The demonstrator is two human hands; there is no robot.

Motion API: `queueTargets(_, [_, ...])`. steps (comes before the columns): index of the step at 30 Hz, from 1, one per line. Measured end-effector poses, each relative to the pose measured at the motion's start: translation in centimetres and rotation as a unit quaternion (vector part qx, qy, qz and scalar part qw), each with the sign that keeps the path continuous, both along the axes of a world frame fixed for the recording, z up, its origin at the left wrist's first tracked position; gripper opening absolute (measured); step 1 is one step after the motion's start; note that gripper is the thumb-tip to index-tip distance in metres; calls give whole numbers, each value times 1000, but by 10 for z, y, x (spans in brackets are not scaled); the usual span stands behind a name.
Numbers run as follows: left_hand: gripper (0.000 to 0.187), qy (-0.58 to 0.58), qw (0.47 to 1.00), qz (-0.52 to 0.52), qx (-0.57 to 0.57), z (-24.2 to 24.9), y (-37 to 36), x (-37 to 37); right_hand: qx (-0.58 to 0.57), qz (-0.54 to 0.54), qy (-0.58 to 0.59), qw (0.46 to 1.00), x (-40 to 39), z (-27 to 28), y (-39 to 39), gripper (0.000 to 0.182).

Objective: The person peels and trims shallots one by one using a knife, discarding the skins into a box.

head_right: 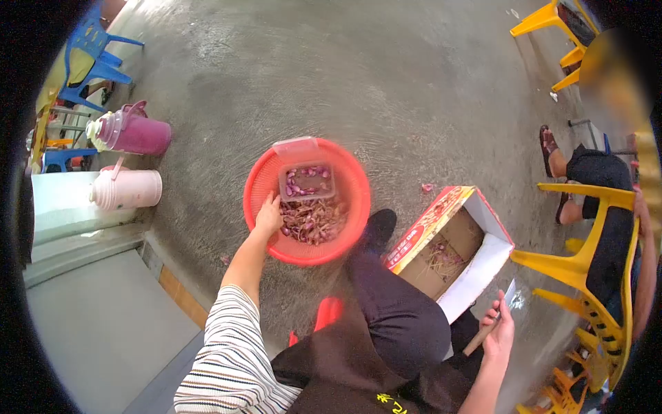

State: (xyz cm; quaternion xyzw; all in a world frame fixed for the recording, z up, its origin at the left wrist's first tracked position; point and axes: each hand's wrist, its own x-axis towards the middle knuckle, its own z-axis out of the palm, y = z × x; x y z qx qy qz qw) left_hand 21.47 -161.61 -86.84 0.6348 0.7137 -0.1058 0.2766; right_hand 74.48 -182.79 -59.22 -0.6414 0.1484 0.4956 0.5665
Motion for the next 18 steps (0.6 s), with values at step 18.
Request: queueTargets(18, [55,-215,976,-5,-36,-24,-103,35,44,15,9,999,-14,1,9,34])
